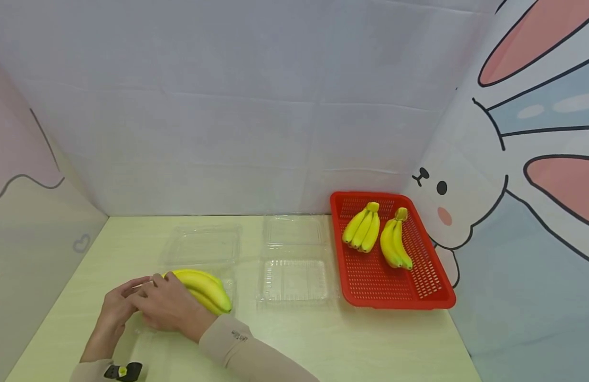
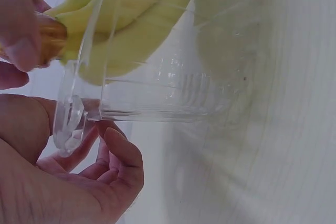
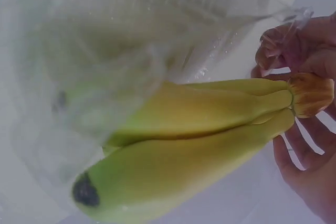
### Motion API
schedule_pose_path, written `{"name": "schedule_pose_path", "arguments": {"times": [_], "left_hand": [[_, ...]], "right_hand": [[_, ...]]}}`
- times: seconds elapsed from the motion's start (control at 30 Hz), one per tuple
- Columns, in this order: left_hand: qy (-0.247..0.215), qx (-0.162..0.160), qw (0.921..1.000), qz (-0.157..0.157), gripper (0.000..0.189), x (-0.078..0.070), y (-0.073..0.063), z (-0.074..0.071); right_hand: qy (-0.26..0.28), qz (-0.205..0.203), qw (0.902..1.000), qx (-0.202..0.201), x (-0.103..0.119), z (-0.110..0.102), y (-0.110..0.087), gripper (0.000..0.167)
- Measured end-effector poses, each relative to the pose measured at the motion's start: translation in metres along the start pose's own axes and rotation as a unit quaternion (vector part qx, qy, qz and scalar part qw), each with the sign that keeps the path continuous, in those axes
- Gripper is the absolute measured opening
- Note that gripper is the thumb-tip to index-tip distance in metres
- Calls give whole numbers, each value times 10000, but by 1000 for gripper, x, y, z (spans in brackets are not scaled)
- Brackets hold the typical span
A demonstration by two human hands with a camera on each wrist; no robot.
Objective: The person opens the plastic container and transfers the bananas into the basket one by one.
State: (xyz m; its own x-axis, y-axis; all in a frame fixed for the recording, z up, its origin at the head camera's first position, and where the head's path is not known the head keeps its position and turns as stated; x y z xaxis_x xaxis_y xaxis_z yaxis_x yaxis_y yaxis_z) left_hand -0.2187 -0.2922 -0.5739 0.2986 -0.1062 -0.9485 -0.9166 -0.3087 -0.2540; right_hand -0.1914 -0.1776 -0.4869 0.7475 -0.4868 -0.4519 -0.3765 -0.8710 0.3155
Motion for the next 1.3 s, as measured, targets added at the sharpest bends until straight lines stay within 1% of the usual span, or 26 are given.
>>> {"name": "schedule_pose_path", "arguments": {"times": [0.1, 0.33, 0.47, 0.57, 0.7, 0.93, 1.0, 1.13, 1.3], "left_hand": [[74, -8, 10000, -27, 41, 1, 1, 0], [207, -67, 9997, -113, 40, 4, 5, -1], [255, -92, 9994, -191, 40, 6, 7, -1], [292, -128, 9992, -223, 39, 7, 7, -1], [334, -160, 9992, -162, 38, 7, 7, -1], [350, -122, 9993, -92, 40, 6, 7, 1], [347, -107, 9993, -78, 41, 6, 7, 1], [353, -129, 9992, -111, 44, 8, 9, 1], [352, -149, 9992, -119, 43, 10, 11, 2]], "right_hand": [[-9, 47, 10000, 9, -4, -2, 0, 27], [-149, 28, 9995, 293, -12, -4, 2, 29], [-154, 97, 9994, 293, -17, -9, 2, 28], [-186, 144, 9989, 393, -19, -10, 3, 28], [-214, 129, 9977, 635, -20, -8, 4, 30], [6, 86, 9944, 1055, -25, -5, 4, 31], [22, 74, 9942, 1076, -27, -6, 4, 30], [63, 52, 9951, 988, -29, -9, 5, 27], [54, 25, 9955, 945, -34, -13, 6, 23]]}}
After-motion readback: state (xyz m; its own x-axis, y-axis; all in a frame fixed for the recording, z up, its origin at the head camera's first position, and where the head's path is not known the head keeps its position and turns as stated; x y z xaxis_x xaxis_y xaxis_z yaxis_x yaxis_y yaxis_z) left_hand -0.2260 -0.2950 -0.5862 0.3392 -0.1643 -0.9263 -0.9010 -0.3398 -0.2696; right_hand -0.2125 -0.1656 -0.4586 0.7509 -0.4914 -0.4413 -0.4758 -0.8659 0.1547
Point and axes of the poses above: each hand's wrist, its own y-axis towards the middle knuckle, its own z-axis out of the palm, x = y × z, the point moved 9 cm from there along y, towards the middle knuckle, and after that the axes turned 8 degrees about -y, right-handed, at the moved point
